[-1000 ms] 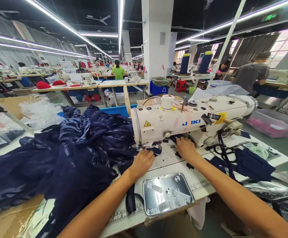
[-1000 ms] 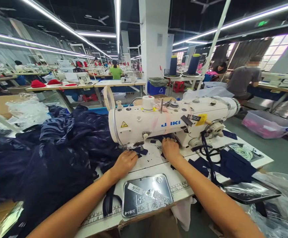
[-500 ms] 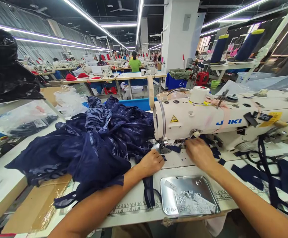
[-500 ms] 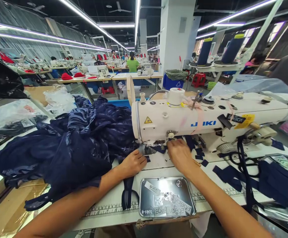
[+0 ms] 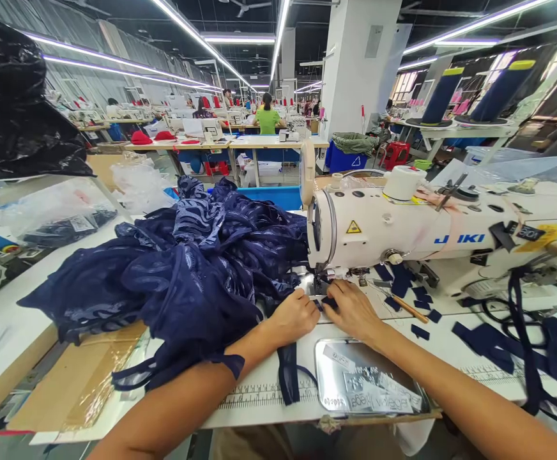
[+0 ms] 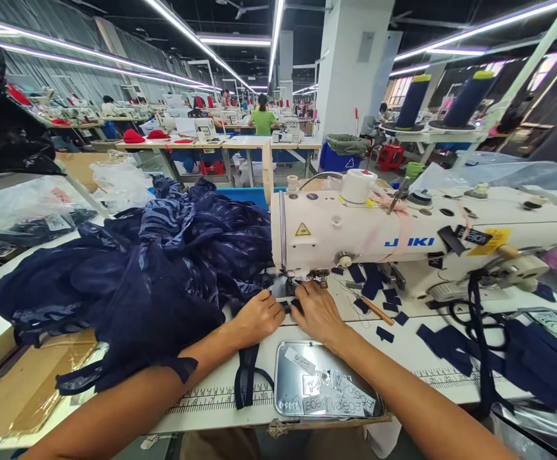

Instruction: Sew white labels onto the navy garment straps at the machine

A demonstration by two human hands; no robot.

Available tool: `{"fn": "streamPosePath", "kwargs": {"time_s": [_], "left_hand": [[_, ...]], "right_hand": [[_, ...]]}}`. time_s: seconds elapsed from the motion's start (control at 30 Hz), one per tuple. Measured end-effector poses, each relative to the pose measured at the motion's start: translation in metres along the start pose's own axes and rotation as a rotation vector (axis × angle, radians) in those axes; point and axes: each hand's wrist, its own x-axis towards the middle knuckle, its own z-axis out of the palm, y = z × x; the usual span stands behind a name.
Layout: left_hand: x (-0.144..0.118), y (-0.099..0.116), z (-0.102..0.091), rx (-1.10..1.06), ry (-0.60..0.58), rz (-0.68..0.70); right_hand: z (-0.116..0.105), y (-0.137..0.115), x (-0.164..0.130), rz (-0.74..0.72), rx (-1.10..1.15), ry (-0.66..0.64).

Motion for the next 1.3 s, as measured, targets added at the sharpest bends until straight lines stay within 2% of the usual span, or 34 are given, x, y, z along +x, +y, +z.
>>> {"fn": "streamPosePath", "kwargs": {"time_s": [0.13, 0.27, 0.47, 0.67, 1.07, 1.3], "left_hand": [[0.0, 0.0, 0.001, -0.009, -0.015, -0.003], [-0.001, 0.001, 0.0, -0.012, -0.052, -0.009], [-0.001, 0.001, -0.002, 0.001, 0.016, -0.047], [0.002, 0.004, 0.001, 0.007, 0.018, -0.06], [0.005, 0.006, 0.004, 0.006, -0.039, -0.046], [0.005, 0.006, 0.003, -0.021, -0.093, -0.014]], "right_hand": [[-0.003, -0.007, 0.003, 0.009, -0.063, -0.085], [-0.005, -0.002, 0.006, -0.023, -0.057, -0.153], [-0.004, 0.006, 0.006, 0.055, 0.149, -0.187], [-0.002, 0.004, 0.009, 0.114, 0.3, -0.196], [-0.006, 0.002, 0.008, 0.125, 0.313, -0.187], [-0.003, 0.012, 0.001, 0.105, 0.551, -0.162]]}}
